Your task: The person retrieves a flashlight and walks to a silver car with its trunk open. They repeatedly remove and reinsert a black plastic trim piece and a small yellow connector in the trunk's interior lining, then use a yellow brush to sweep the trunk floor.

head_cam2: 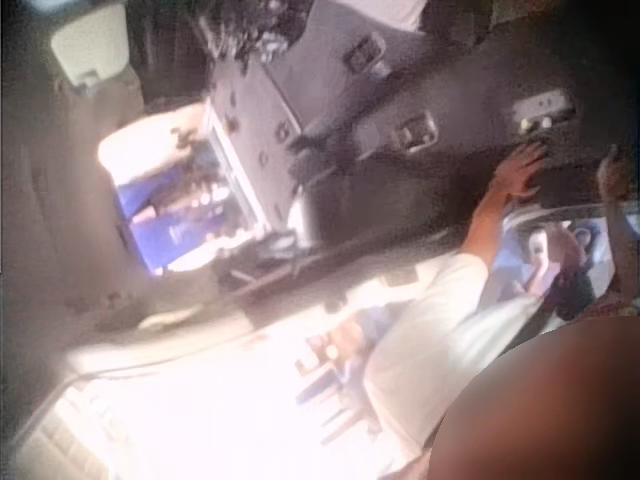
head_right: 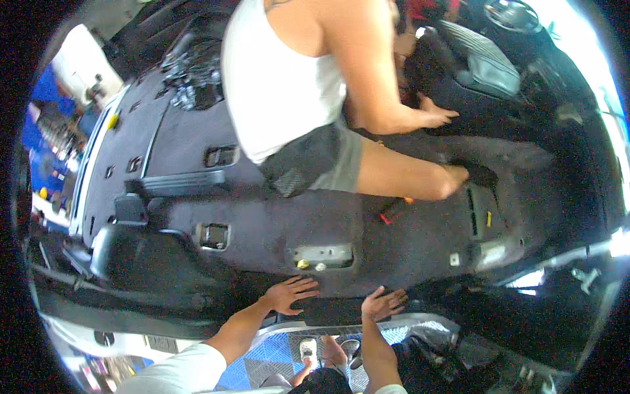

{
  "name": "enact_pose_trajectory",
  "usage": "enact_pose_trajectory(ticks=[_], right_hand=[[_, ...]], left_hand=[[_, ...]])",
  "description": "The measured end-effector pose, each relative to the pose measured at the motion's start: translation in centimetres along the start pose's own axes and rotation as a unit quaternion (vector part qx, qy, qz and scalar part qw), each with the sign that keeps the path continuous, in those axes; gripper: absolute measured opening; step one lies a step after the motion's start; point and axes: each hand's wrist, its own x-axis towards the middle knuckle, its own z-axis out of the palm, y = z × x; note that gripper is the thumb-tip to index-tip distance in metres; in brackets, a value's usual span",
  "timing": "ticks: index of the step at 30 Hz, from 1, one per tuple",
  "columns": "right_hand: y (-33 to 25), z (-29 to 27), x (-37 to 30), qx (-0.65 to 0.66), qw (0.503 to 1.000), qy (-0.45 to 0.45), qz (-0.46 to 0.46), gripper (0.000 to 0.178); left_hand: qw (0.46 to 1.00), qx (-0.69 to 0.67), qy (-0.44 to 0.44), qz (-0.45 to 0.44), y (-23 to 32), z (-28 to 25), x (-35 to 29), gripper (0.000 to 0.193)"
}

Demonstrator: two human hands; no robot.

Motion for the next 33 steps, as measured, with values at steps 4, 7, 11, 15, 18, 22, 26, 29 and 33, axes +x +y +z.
enact_pose_trajectory(ticks=[4,7,11,15,18,22,26,29,33], right_hand=[[0.1,0.7,0.1,-0.002,1.0,0.023,-0.007,0.077],[0.2,0.8,0.1,-0.016,1.0,0.016,-0.01,0.077],[0.3,0.8,0.0,-0.014,1.0,0.015,-0.009,0.077],[0.2,0.8,0.1,-0.019,1.0,0.017,-0.007,0.077],[0.2,0.7,0.3,-0.013,1.0,0.013,-0.012,0.078],[0.1,0.9,0.4,-0.031,1.0,0.001,0.0,0.079],[0.0,0.9,0.1,-0.045,0.998,-0.043,0.018,0.079],[0.1,0.6,0.4,-0.086,0.994,-0.071,0.02,0.083],[0.7,-0.9,1.4,-0.003,0.985,-0.17,0.026,0.087]], left_hand=[[0.999,-0.043,-0.011,0.001,-0.3,0.1,-0.1,0.093],[0.999,-0.033,-0.013,0.003,-0.2,0.0,-0.1,0.093],[1.0,-0.03,0.0,0.008,-0.1,-0.2,-0.1,0.093],[0.999,-0.032,0.0,0.007,-0.2,-0.2,0.0,0.094],[0.999,-0.04,0.015,0.009,-0.2,-0.1,0.1,0.095],[0.998,-0.066,0.021,0.007,-0.2,-0.2,-0.1,0.096],[0.998,-0.054,0.021,0.004,0.3,-0.7,-0.6,0.1],[0.999,-0.017,0.025,-0.022,1.7,-0.5,-0.5,0.109],[0.981,0.011,0.04,-0.192,6.9,1.8,0.1,0.09]])
